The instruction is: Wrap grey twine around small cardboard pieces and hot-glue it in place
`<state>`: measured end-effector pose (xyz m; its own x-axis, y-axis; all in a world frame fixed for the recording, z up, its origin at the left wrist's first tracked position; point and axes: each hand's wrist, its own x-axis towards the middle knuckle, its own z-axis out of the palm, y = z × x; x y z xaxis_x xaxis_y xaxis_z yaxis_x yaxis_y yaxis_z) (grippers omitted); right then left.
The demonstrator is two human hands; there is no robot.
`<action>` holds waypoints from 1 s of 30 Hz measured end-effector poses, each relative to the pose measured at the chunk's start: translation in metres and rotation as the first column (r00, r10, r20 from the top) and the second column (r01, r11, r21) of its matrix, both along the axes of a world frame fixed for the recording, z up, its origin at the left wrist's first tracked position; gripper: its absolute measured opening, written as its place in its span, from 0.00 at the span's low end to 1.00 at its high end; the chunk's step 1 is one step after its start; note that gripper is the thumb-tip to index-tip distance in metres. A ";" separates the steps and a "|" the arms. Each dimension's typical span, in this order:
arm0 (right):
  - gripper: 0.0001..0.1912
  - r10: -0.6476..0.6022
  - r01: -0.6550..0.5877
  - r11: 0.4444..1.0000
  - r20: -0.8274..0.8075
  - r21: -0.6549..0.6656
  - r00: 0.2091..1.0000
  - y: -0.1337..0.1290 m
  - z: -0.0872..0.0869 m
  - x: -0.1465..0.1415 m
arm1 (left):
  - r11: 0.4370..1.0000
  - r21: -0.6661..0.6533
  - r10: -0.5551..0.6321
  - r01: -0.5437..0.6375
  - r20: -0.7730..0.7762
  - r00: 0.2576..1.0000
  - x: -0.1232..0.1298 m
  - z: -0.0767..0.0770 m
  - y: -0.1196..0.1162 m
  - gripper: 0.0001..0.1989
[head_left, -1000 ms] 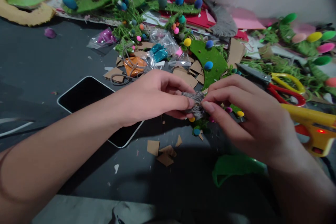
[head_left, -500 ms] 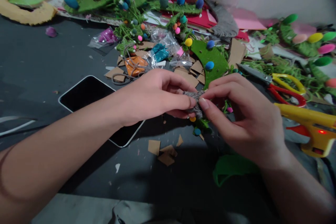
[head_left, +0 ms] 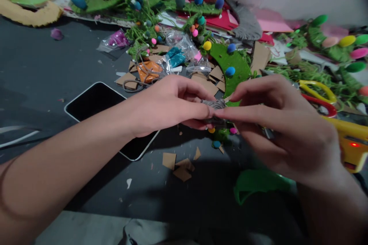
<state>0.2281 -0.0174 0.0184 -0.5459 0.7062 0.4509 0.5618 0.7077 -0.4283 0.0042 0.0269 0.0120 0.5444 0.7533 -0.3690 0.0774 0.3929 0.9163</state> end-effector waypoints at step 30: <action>0.05 -0.054 0.043 0.986 0.063 0.163 0.997 0.002 -0.006 -0.002 | 0.999 -0.032 0.005 -0.004 0.028 1.000 0.003 0.000 -0.003 0.05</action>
<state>0.2261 -0.0149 0.0122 -0.5451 0.6540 0.5246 0.6209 0.7354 -0.2716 0.0073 0.0236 0.0120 0.5513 0.7437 -0.3781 0.0502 0.4228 0.9048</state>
